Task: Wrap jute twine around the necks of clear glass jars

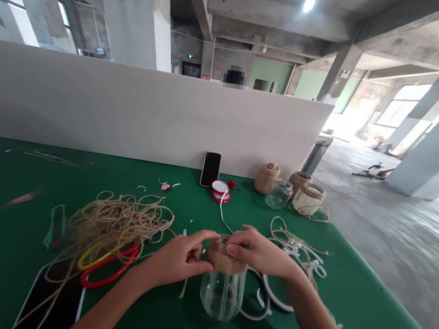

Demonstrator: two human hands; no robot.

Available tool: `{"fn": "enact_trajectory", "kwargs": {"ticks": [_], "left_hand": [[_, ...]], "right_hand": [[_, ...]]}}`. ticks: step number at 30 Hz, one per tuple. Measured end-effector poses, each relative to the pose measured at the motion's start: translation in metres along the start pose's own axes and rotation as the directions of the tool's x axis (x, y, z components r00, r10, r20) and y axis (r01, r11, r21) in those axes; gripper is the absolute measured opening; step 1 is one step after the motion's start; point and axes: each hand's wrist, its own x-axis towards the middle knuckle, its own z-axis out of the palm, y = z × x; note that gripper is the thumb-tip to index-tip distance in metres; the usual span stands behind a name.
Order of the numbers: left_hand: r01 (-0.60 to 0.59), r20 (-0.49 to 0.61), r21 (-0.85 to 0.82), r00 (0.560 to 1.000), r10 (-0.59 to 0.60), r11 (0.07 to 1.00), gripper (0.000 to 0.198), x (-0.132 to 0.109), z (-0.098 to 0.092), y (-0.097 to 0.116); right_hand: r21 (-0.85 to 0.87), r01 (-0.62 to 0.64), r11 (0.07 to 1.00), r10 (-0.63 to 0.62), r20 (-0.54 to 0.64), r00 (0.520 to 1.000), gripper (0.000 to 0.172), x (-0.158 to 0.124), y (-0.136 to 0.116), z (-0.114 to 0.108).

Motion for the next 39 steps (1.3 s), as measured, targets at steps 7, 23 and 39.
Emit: {"fn": "enact_trajectory", "kwargs": {"ticks": [7,23,39], "left_hand": [[0.006,-0.014,-0.017,1.000,-0.006,1.000,0.051,0.003,-0.004,-0.006],[0.031,-0.051,0.009,0.998,-0.031,0.999,0.051,0.004,0.008,0.006],[-0.035,-0.098,0.171,0.994,0.053,0.985,0.041,0.005,0.000,-0.005]], "right_hand": [[0.082,0.086,0.993,-0.089,0.030,0.996,0.043,0.002,0.012,0.000],[-0.153,-0.028,0.988,0.007,-0.137,0.991,0.036,0.007,-0.016,0.009],[0.080,-0.029,0.996,0.043,-0.179,0.983,0.040,-0.005,0.007,0.007]]}}
